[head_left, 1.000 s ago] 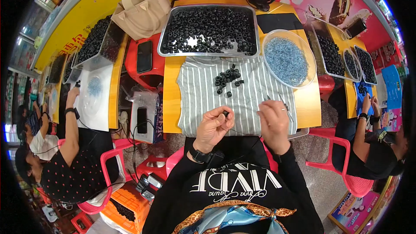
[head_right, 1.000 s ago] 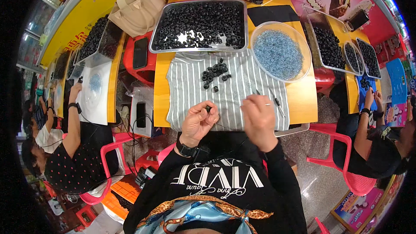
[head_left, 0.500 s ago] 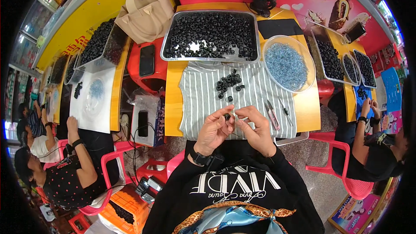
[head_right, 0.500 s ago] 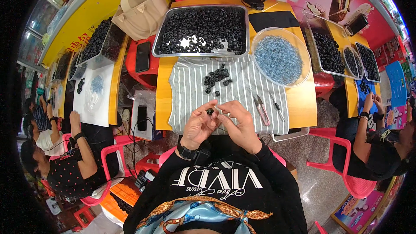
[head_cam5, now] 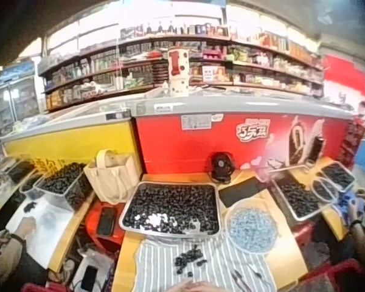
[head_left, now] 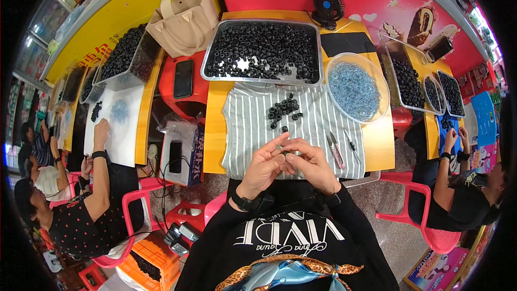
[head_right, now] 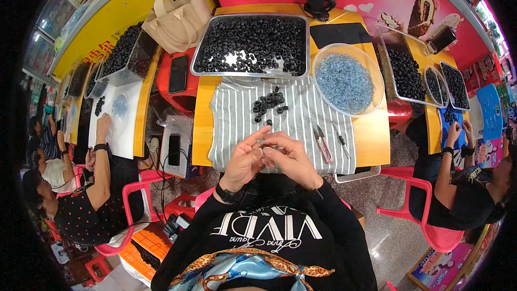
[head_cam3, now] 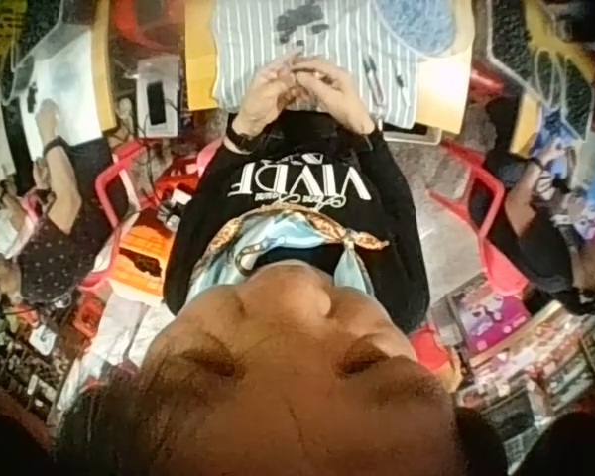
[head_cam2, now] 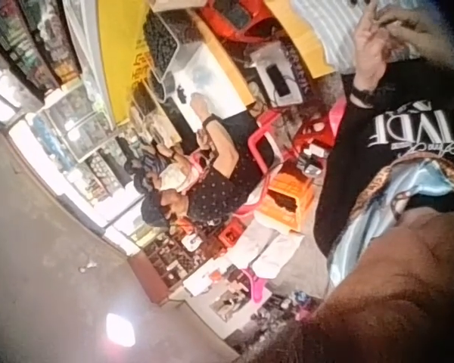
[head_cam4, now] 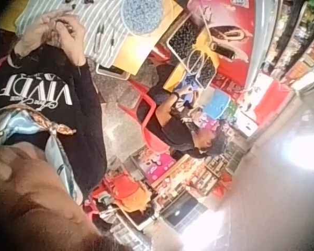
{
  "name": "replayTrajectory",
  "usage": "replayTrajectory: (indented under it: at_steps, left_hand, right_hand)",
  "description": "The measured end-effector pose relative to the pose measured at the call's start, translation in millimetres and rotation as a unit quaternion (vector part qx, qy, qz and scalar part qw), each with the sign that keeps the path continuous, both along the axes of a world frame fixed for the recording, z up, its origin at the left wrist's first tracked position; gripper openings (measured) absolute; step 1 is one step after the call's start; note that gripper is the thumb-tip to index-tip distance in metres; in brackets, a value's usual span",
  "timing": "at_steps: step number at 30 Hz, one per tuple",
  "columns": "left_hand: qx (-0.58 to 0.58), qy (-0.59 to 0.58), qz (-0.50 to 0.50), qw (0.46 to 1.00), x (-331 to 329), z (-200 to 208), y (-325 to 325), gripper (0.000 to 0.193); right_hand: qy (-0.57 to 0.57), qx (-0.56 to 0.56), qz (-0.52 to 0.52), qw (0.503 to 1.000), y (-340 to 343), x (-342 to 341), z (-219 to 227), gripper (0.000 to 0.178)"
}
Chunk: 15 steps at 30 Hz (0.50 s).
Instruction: Sorting small black plastic components or beads into trays and containers at a workspace.
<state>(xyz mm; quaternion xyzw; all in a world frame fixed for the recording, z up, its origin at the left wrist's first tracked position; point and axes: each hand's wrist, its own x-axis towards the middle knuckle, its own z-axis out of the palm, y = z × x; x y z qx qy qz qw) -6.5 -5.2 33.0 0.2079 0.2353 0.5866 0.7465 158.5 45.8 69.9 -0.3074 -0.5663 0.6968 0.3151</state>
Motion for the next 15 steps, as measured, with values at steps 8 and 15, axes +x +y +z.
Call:
replayTrajectory:
  at_steps: [8, 15]
  left_hand:
    - [0.027, 0.024, -0.015, 0.999, 0.9, -5.0, 0.7, 0.051]
    - [0.079, 0.424, 0.314, 0.846, 6.9, 11.3, -6.2, 0.031]
  right_hand:
    - [0.119, -0.112, -0.083, 0.983, -2.6, -0.8, -6.8, 0.014]
    - [-0.18, 0.121, -0.106, 0.97, -5.2, 20.5, -2.6, 0.01]
